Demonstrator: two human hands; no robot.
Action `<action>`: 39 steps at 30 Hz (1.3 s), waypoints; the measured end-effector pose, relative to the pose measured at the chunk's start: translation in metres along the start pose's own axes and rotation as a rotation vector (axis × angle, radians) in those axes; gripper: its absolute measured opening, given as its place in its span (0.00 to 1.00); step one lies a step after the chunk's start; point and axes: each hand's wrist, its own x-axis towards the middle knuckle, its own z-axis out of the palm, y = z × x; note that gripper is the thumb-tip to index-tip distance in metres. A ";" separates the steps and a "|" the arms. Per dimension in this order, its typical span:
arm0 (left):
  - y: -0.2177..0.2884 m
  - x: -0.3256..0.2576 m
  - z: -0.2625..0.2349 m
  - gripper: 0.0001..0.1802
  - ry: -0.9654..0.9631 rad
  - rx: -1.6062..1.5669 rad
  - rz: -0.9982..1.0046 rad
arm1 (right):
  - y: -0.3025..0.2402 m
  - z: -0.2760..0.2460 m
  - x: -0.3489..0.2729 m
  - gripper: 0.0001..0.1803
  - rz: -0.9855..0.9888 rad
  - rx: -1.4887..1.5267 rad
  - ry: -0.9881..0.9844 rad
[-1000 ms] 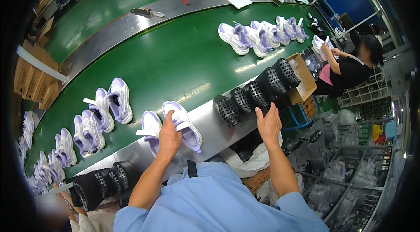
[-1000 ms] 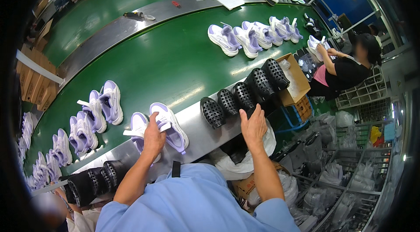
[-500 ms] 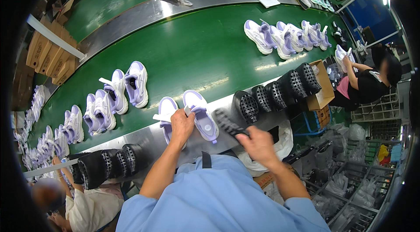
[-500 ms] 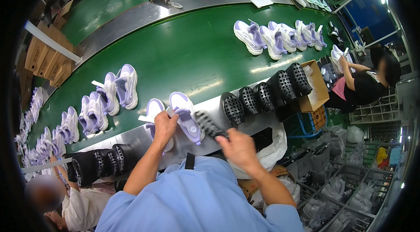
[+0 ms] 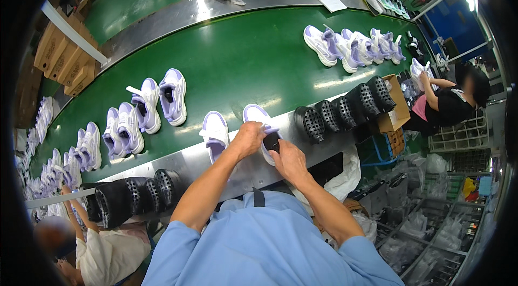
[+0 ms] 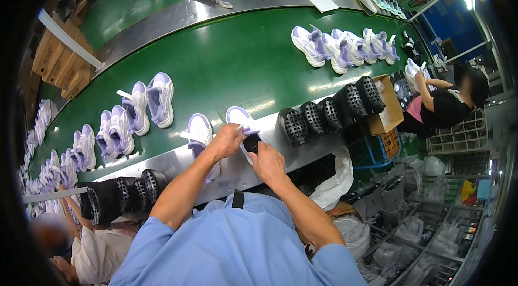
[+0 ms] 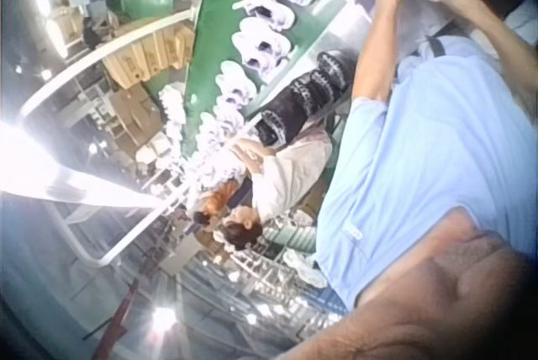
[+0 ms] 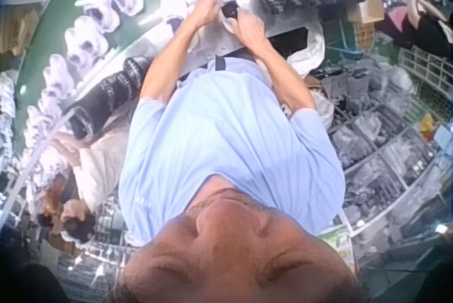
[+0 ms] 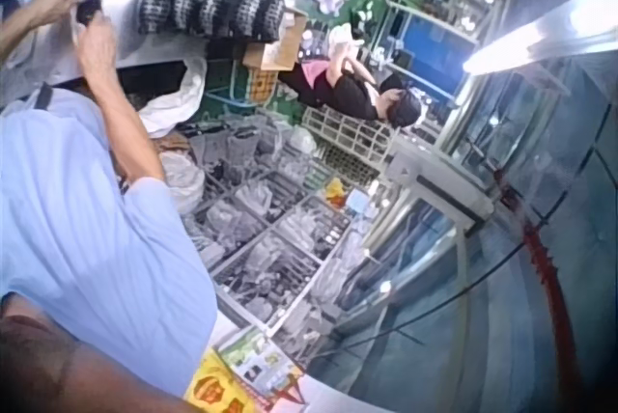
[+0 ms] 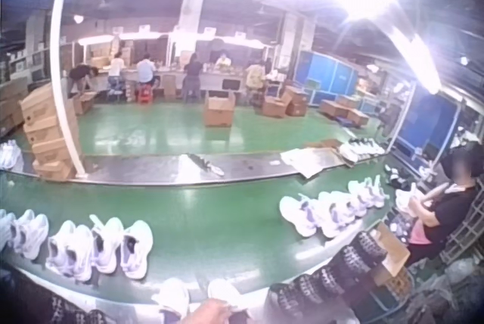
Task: The person picks up and handles purple and white shoes along a factory assembly line, turning them over and checking the tongues and interiors by hand before placing them back down.
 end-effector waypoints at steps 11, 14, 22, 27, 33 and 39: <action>-0.010 -0.005 0.006 0.09 0.113 -0.079 -0.018 | 0.009 0.024 0.013 0.16 -0.064 0.202 0.204; -0.003 -0.020 0.029 0.08 0.403 -0.244 -0.100 | 0.013 0.015 0.015 0.20 0.003 0.250 0.242; -0.006 -0.010 0.038 0.08 0.293 -0.160 -0.062 | 0.044 0.030 0.048 0.16 -0.007 0.060 -0.002; 0.039 -0.072 0.025 0.13 0.587 0.020 -0.095 | 0.049 0.029 0.046 0.15 -0.050 0.087 -0.034; 0.019 -0.154 0.009 0.24 0.564 0.519 -0.572 | 0.048 0.032 0.050 0.14 -0.103 0.059 -0.057; 0.001 -0.119 0.056 0.26 0.488 0.001 -0.344 | 0.020 0.035 0.056 0.21 -0.020 0.008 -0.147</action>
